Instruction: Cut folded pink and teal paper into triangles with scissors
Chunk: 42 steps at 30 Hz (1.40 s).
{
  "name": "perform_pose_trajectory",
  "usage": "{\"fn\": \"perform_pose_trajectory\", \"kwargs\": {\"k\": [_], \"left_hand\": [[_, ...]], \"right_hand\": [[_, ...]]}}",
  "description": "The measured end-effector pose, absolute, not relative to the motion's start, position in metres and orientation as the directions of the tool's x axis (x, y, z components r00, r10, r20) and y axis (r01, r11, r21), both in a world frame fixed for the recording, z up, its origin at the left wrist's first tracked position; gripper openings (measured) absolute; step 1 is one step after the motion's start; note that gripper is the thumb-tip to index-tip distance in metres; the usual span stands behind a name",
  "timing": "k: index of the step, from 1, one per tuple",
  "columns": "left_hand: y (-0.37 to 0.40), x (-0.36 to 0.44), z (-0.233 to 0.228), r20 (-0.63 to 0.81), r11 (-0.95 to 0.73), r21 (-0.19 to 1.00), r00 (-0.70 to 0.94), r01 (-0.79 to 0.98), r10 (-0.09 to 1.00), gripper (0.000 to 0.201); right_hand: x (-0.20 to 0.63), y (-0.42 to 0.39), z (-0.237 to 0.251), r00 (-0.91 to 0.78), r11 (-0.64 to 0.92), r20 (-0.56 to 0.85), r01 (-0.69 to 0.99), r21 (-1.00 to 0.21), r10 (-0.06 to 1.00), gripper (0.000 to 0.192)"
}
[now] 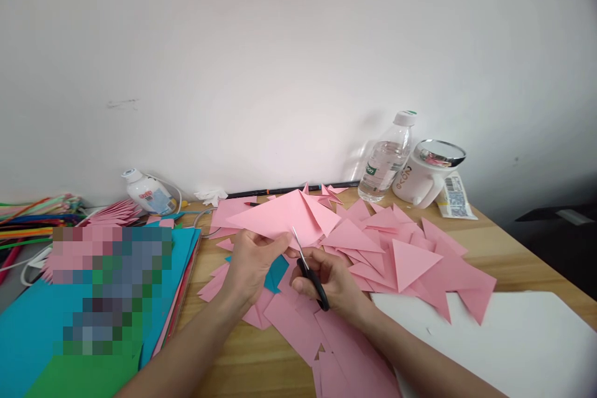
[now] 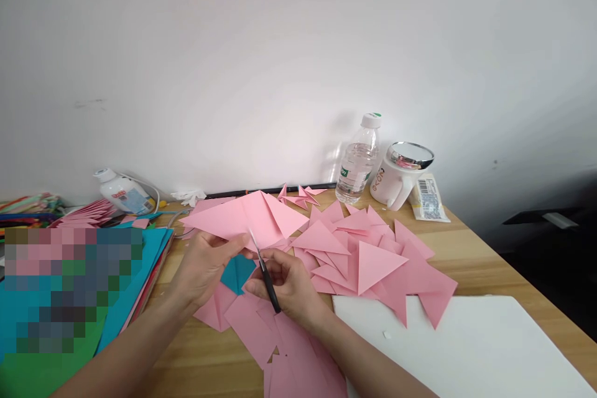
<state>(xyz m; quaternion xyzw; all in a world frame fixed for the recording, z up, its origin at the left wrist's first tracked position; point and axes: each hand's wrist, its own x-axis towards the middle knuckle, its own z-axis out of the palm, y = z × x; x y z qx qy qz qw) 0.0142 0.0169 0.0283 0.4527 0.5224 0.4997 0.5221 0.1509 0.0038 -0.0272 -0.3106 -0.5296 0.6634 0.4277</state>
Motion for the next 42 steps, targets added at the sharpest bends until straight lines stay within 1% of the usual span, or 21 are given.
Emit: {"fn": "perform_pose_trajectory", "kwargs": {"k": [3,9,17,27,33,36,42], "left_hand": [[0.016,0.016,0.028,-0.104,0.103,0.994,-0.034,-0.025,0.994,0.007],[0.016,0.015,0.029,-0.102,0.101,0.994,-0.022,-0.029,0.995,0.007],[0.014,0.017,0.030,-0.094,0.094,0.995,-0.001,-0.039,0.996,0.009],[0.015,0.017,0.030,-0.115,0.113,0.993,-0.034,-0.042,0.993,0.008],[0.015,0.017,0.030,-0.115,0.114,0.993,-0.035,-0.033,0.993,0.007],[0.015,0.017,0.030,-0.120,0.119,0.992,-0.032,-0.047,0.992,0.006],[0.014,0.018,0.031,-0.120,0.119,0.992,-0.052,-0.029,0.991,0.007]], "right_hand": [[0.152,0.004,-0.026,-0.449,-0.051,0.060,-0.230,-0.972,0.891,0.030],[0.152,0.004,-0.027,-0.444,-0.050,0.076,-0.264,-0.963,0.893,0.029],[0.151,0.004,-0.030,-0.432,-0.019,0.097,-0.257,-0.966,0.897,0.033],[0.150,0.003,-0.031,-0.408,-0.012,0.071,-0.199,-0.980,0.910,0.036],[0.151,0.004,-0.036,-0.405,0.003,0.084,-0.198,-0.980,0.910,0.029],[0.150,0.005,-0.039,-0.408,-0.010,0.082,-0.218,-0.976,0.909,0.027],[0.151,0.004,-0.037,-0.413,-0.055,0.040,-0.215,-0.975,0.910,0.032]]}}
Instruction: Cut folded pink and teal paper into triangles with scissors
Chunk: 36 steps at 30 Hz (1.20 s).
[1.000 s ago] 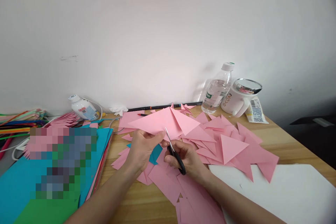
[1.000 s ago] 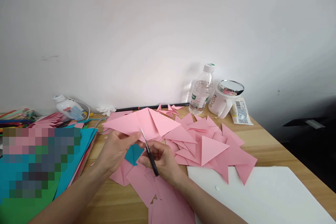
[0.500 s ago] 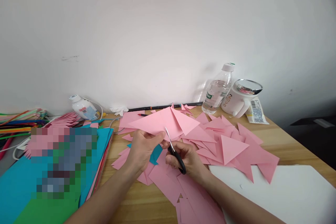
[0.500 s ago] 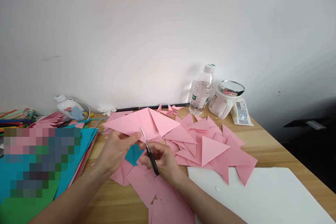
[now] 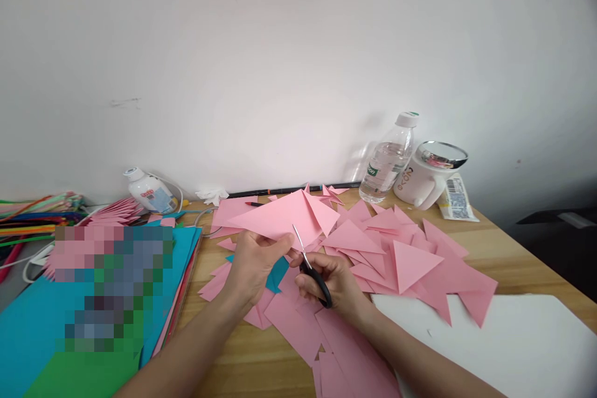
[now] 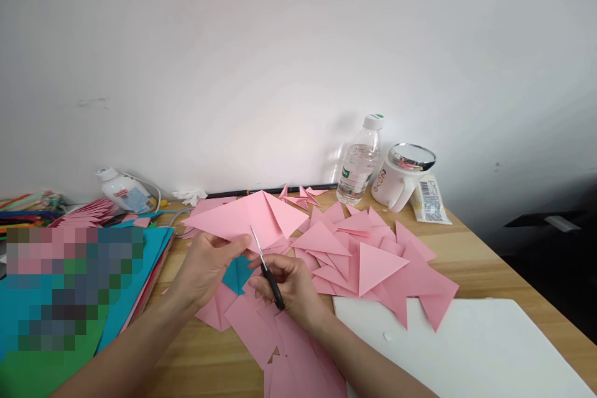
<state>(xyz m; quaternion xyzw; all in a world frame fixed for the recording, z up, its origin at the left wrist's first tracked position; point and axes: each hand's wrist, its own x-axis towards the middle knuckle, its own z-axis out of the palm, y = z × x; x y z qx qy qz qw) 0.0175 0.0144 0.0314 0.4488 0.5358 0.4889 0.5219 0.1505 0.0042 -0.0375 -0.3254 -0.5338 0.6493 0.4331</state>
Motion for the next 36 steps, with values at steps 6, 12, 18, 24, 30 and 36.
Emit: {"fn": "perform_pose_trajectory", "kwargs": {"k": [6,12,18,24,30,36], "left_hand": [[0.018,0.014,0.034,-0.118,0.111,0.990,-0.088,-0.085,0.989,0.015],[0.020,0.009,0.031,-0.058,0.049,0.996,-0.108,-0.081,0.993,0.016],[0.018,0.011,0.025,-0.049,0.058,0.996,-0.130,0.063,0.990,0.016],[0.017,0.011,0.023,-0.080,0.089,0.994,-0.136,0.067,0.987,0.017],[0.017,0.011,0.023,-0.078,0.089,0.993,-0.125,0.084,0.989,0.018],[0.018,0.011,0.022,-0.071,0.082,0.992,-0.118,0.093,0.990,0.019]], "right_hand": [[0.151,0.004,-0.034,-0.387,-0.068,0.031,-0.238,-0.969,0.921,0.032],[0.150,0.003,-0.030,-0.411,-0.074,0.024,-0.221,-0.972,0.911,0.030],[0.150,0.004,-0.030,-0.398,-0.093,0.015,-0.253,-0.963,0.917,0.042],[0.151,0.003,-0.030,-0.390,-0.095,0.008,-0.244,-0.965,0.921,0.039],[0.151,0.003,-0.027,-0.391,-0.084,0.020,-0.246,-0.966,0.920,0.038],[0.151,0.003,-0.028,-0.392,-0.103,0.000,-0.243,-0.964,0.920,0.039]]}}
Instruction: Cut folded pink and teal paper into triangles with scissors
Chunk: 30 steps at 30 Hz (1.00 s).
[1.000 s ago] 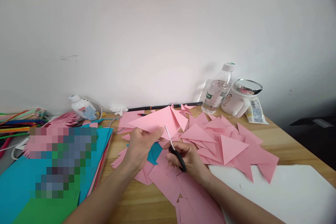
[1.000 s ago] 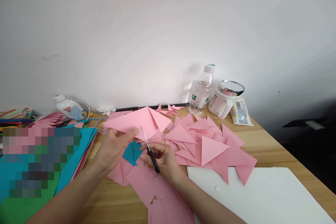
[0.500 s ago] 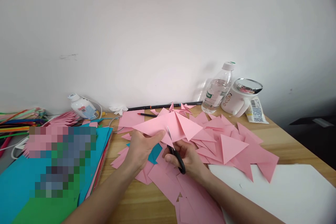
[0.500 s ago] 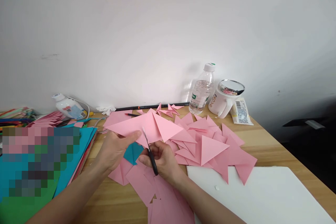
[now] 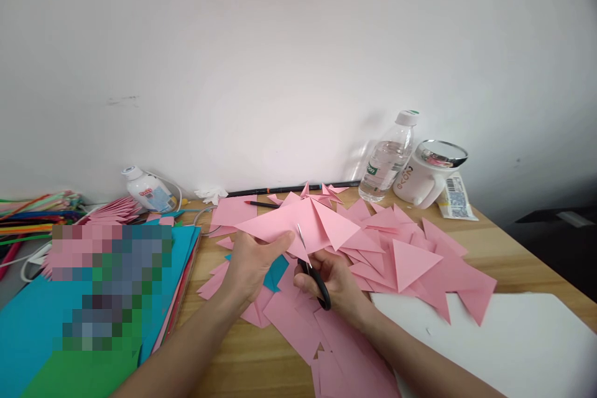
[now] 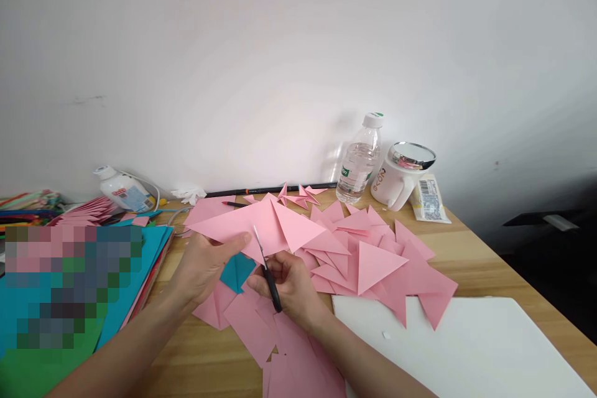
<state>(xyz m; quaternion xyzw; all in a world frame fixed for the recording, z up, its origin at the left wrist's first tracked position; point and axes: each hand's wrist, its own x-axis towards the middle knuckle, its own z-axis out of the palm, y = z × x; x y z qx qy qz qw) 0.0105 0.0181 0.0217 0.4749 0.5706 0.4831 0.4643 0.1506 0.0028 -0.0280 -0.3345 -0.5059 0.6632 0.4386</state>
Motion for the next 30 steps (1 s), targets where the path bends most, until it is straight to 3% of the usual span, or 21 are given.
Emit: {"fn": "perform_pose_trajectory", "kwargs": {"k": [13,30], "left_hand": [[0.0179,0.0119,0.0237,-0.063,0.071,0.995,-0.108,0.073,0.992,0.016],[0.0175,0.0129,0.0228,-0.080,0.083,0.996,-0.089,0.038,0.993,0.024]], "right_hand": [[0.1495,0.0022,-0.0285,-0.387,-0.107,0.009,-0.277,-0.955,0.922,0.036],[0.1509,0.0029,-0.0293,-0.367,-0.044,0.019,-0.162,-0.986,0.930,0.040]]}}
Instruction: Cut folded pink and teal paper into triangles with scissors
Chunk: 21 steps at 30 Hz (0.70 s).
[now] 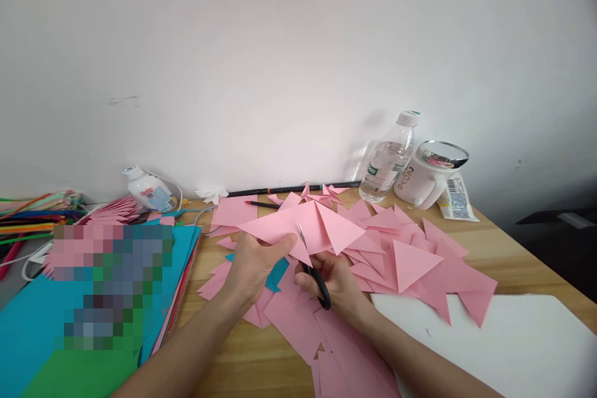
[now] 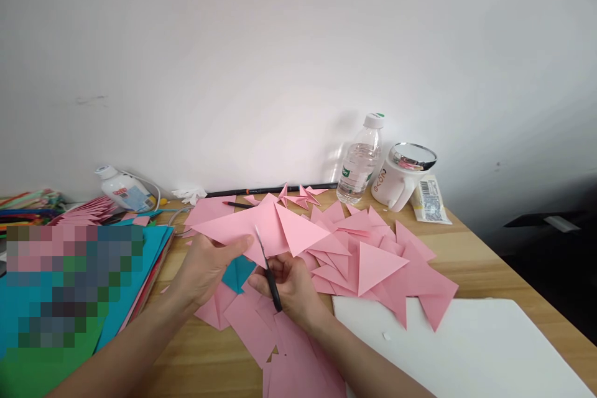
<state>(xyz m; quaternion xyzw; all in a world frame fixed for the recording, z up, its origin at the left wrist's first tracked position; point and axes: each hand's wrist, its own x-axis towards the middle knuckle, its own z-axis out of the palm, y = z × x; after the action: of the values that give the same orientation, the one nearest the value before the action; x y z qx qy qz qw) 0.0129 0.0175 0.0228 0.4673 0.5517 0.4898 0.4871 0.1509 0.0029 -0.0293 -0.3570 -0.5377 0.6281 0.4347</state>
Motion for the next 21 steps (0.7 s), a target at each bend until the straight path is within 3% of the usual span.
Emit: {"fn": "perform_pose_trajectory", "kwargs": {"k": [13,21], "left_hand": [[0.0167,0.0133,0.0239,-0.092,0.095,0.995,-0.078,0.034,0.993,0.025],[0.0161,0.0110,0.0191,-0.079,0.082,0.996,-0.066,0.042,0.995,0.025]], "right_hand": [[0.1485,0.0025,-0.0313,-0.338,-0.092,-0.019,-0.202,-0.975,0.941,0.047],[0.1483,0.0028,-0.0361,-0.323,-0.097,-0.025,-0.207,-0.974,0.946,0.041]]}}
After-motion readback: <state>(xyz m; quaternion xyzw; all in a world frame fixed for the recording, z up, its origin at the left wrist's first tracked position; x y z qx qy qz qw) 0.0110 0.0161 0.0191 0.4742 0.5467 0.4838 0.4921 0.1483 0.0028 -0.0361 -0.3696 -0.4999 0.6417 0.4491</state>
